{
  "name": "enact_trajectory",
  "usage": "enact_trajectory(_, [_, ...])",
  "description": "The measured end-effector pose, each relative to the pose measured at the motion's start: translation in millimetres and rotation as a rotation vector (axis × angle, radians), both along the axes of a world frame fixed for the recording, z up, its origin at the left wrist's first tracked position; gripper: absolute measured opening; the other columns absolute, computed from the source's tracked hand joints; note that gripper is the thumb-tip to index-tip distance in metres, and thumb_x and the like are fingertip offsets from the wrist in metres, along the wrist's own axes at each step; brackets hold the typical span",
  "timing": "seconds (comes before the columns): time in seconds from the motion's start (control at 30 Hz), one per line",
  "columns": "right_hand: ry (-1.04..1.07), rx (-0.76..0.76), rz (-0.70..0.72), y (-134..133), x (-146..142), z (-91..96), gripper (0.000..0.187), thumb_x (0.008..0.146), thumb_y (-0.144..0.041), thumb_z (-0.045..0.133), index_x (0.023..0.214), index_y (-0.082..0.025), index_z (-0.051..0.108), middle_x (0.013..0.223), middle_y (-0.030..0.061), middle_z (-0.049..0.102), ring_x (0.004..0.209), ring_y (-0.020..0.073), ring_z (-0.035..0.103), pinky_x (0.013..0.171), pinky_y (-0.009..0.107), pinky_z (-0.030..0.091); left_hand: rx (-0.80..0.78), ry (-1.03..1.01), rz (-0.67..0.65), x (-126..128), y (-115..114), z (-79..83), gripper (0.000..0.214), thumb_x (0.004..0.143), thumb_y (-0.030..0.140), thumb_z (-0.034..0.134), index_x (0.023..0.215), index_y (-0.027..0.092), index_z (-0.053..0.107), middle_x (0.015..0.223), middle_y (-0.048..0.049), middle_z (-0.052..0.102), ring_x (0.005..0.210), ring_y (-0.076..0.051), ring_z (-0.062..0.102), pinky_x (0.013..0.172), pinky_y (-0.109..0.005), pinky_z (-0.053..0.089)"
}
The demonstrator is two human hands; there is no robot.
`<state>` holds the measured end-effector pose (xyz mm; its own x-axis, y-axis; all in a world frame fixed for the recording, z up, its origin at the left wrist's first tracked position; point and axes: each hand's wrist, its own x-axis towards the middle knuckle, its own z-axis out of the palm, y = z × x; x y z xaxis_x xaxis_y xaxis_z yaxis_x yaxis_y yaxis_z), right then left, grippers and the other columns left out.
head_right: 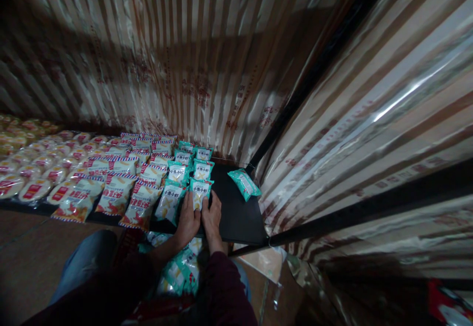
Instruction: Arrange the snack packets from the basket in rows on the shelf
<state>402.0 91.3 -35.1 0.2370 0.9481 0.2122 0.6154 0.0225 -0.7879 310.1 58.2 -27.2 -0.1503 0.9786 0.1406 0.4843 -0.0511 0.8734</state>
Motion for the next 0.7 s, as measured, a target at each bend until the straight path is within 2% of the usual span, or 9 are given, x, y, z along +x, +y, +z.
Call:
enact_trajectory(0.17, [0.098,-0.030,0.010,6.2,0.0,8.5,0.060,0.085,-0.053,0.039,0.129,-0.014,0.050,0.130,0.0149,0.054,0.121,0.0252,0.048,0.103,0.041,0.034,0.059,0.082,-0.030,-0.4,-2.5,0.9,0.062,0.083,0.015,0.035,0.143,0.010,0.021,0.152,-0.0178,0.018,0.141,-0.027,0.015,0.113,-0.047,0.021])
enact_trajectory(0.3, [0.183,-0.060,-0.018,19.9,4.4,12.3,0.061,0.084,-0.056,0.041,0.130,-0.016,0.050,0.131,0.0130,0.055,0.121,0.0245,0.050,0.103,0.040,0.035,0.090,0.142,-0.047,-1.2,-3.7,1.5,0.059,0.085,0.015,0.034,0.143,0.009,0.023,0.152,-0.0189,0.016,0.142,-0.028,0.013,0.113,-0.048,0.020])
enact_trajectory(0.5, [0.254,-0.078,0.008,40.5,7.6,15.7,0.062,0.082,-0.059,0.045,0.130,-0.020,0.051,0.125,0.0106,0.060,0.114,0.0241,0.056,0.096,0.038,0.042,0.117,0.157,-0.062,-1.6,-3.3,-2.4,0.056,0.087,0.016,0.033,0.142,0.009,0.025,0.153,-0.0179,0.014,0.142,-0.027,0.012,0.114,-0.048,0.020])
enact_trajectory(0.7, [0.279,-0.062,0.057,46.0,1.1,17.3,0.060,0.083,-0.058,0.045,0.129,-0.020,0.052,0.120,0.0106,0.063,0.107,0.0232,0.060,0.090,0.035,0.045,0.104,0.135,-0.044,-1.4,-2.8,-3.9,0.057,0.086,0.015,0.033,0.142,0.009,0.025,0.152,-0.0177,0.016,0.142,-0.026,0.012,0.113,-0.047,0.021])
